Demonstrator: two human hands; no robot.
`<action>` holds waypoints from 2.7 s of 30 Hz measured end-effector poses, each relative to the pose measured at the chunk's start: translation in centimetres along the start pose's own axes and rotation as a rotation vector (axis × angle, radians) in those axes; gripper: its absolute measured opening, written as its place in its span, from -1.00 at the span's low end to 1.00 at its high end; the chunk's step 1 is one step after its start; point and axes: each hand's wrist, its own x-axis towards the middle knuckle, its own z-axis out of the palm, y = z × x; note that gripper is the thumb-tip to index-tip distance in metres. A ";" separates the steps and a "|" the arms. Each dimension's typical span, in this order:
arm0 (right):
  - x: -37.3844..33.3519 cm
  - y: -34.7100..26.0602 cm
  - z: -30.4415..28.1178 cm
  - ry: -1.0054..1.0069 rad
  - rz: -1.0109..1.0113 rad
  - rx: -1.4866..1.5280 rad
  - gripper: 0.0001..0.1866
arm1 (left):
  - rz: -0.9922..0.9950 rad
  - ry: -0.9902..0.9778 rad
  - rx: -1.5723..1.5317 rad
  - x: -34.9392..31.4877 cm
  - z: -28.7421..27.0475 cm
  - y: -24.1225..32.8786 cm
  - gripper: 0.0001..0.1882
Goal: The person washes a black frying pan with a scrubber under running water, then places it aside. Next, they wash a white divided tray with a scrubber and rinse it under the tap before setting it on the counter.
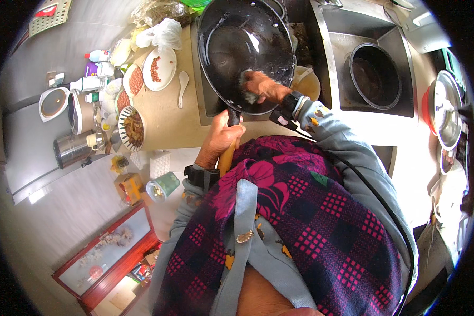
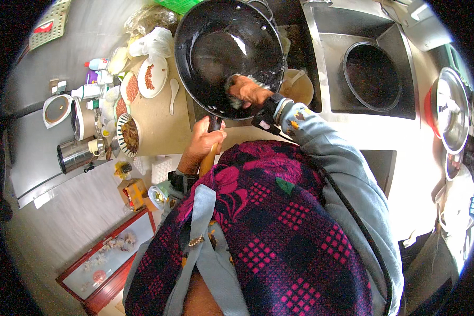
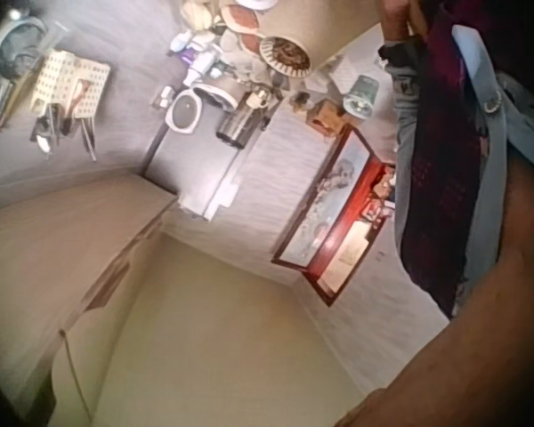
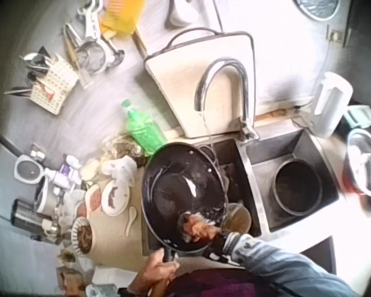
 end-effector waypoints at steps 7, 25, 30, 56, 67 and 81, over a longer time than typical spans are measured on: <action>-1.9 -8.6 3.2 -0.095 -0.259 0.413 -0.54 | 0.061 -0.036 0.018 -0.6 -0.2 0.1 -0.76; 8.0 -0.4 -8.8 0.789 -0.203 0.556 -0.73 | 0.033 0.293 0.523 -3.6 -0.6 1.9 -0.81; 6.5 8.4 -10.1 0.529 -0.163 -0.700 -0.62 | 0.016 0.368 0.591 -4.7 -0.7 3.0 -0.83; -10.7 -0.7 3.9 1.208 -0.083 -1.018 -0.35 | 0.394 0.314 0.646 -14.0 -13.5 -2.4 -0.81; -18.9 -3.3 5.9 1.189 -0.356 -0.206 -0.58 | 0.246 -0.134 -0.113 -20.1 -21.1 -2.4 -0.55; -54.2 0.0 2.2 2.016 -0.672 -0.581 -0.84 | 0.178 -0.865 0.159 -19.7 10.8 4.9 -0.54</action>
